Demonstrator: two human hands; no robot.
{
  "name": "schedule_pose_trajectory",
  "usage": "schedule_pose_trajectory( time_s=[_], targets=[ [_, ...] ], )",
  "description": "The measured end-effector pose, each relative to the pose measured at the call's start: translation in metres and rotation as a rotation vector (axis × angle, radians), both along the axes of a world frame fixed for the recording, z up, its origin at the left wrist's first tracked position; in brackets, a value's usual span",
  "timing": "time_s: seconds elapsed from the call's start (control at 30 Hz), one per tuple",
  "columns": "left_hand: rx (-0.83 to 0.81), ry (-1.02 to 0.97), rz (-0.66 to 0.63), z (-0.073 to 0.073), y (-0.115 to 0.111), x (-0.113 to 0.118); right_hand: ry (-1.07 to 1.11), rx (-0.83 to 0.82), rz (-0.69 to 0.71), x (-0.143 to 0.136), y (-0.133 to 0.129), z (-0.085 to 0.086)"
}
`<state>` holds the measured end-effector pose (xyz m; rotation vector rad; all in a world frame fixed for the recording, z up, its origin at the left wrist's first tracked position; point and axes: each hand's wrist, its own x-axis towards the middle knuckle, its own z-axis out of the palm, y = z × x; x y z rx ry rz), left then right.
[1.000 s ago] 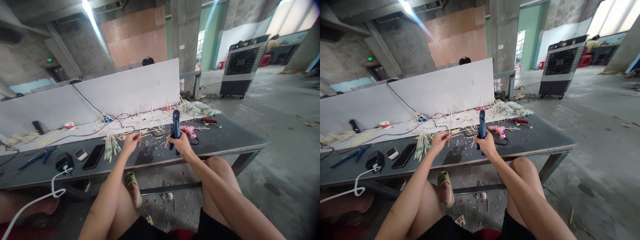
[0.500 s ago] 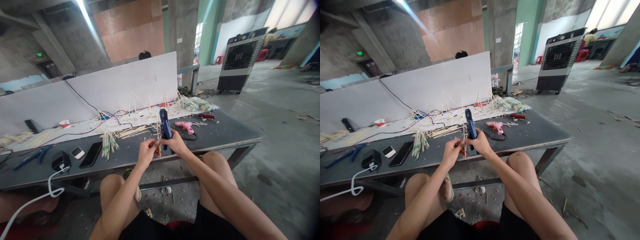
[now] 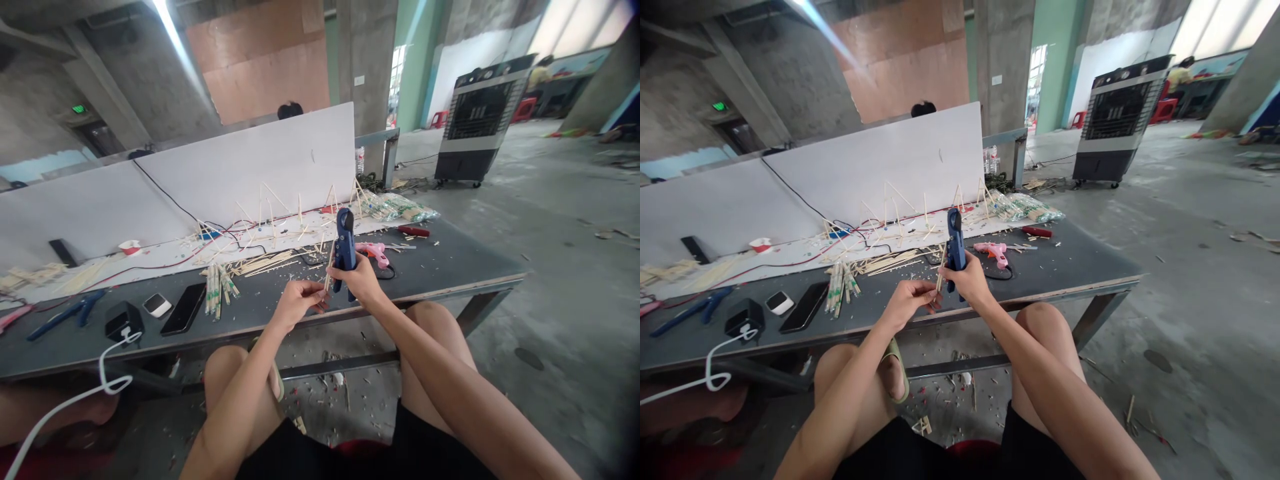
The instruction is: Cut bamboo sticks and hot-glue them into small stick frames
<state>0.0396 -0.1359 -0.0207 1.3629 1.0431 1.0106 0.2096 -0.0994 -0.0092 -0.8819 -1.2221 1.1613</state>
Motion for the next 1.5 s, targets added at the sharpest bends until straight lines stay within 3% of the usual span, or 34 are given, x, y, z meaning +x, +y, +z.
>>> schedule_pose_trajectory(
  time_s=[0.33,0.6,0.97,1.23,1.37,1.5],
  targets=[
    [-0.063,-0.125,0.095,-0.005,0.001,0.0,-0.006,0.026,0.031,-0.007,-0.001,-0.012],
    [-0.022,-0.096,0.135,-0.008,0.002,0.001,-0.022,0.026,0.007,-0.008,-0.001,-0.014],
    [-0.043,-0.139,0.101,-0.006,0.002,0.0,-0.035,0.057,0.012,-0.01,-0.005,-0.012],
    [-0.004,-0.094,0.166,0.009,0.005,-0.018,-0.435,0.057,-0.084,0.01,-0.007,-0.002],
    [0.022,-0.094,0.184,0.02,0.003,-0.033,-0.673,0.118,-0.054,0.015,-0.011,-0.001],
    [0.032,-0.077,0.169,0.024,-0.001,-0.041,-0.756,0.154,0.004,0.011,-0.017,-0.003]
  ],
)
